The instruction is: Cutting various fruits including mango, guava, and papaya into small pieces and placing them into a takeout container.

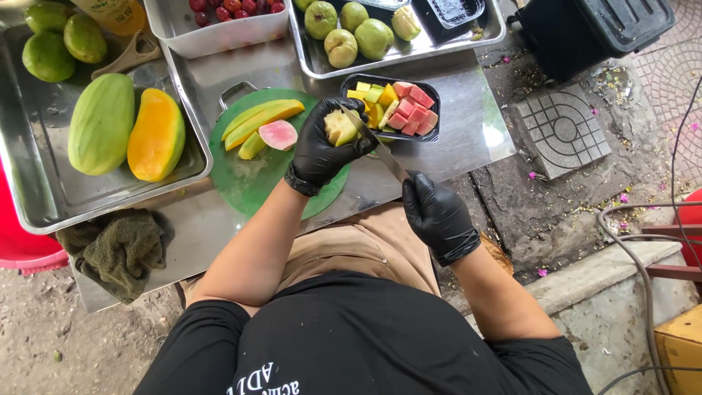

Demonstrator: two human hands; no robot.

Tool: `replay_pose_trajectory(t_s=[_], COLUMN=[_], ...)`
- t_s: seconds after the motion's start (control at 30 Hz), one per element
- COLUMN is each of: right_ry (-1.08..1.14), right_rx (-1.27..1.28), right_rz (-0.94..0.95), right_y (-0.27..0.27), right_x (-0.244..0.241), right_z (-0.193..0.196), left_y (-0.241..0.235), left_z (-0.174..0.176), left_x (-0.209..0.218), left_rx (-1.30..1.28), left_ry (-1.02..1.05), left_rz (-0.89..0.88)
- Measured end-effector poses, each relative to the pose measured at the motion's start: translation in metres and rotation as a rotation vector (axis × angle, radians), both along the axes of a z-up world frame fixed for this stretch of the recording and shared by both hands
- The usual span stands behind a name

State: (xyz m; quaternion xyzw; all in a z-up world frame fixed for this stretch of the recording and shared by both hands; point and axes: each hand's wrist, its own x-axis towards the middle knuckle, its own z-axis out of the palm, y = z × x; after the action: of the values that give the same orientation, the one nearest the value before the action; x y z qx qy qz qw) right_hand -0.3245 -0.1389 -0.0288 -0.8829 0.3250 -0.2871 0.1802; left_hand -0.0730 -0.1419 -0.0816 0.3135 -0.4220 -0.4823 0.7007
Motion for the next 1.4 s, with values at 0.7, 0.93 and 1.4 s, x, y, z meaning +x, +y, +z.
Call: replay_pose_trajectory(t_s=[0.7,0.93,1.4], right_ry=[0.001,-0.205,-0.23], right_rx=[0.346,0.281,0.257], right_rz=[0.172,0.1,-0.041], right_y=[-0.002,0.006,-0.02], right_x=[0.009,0.053,0.05], right_z=[0.009,-0.064,-0.111], left_y=[0.026,0.008,-0.032], left_z=[0.029,0.003,-0.064], left_x=[0.018,-0.004,-0.027], left_rx=[0.053,0.084,0.202], left_ry=[-0.254,0.326,0.498], left_rz=[-0.025,0.093,0.235])
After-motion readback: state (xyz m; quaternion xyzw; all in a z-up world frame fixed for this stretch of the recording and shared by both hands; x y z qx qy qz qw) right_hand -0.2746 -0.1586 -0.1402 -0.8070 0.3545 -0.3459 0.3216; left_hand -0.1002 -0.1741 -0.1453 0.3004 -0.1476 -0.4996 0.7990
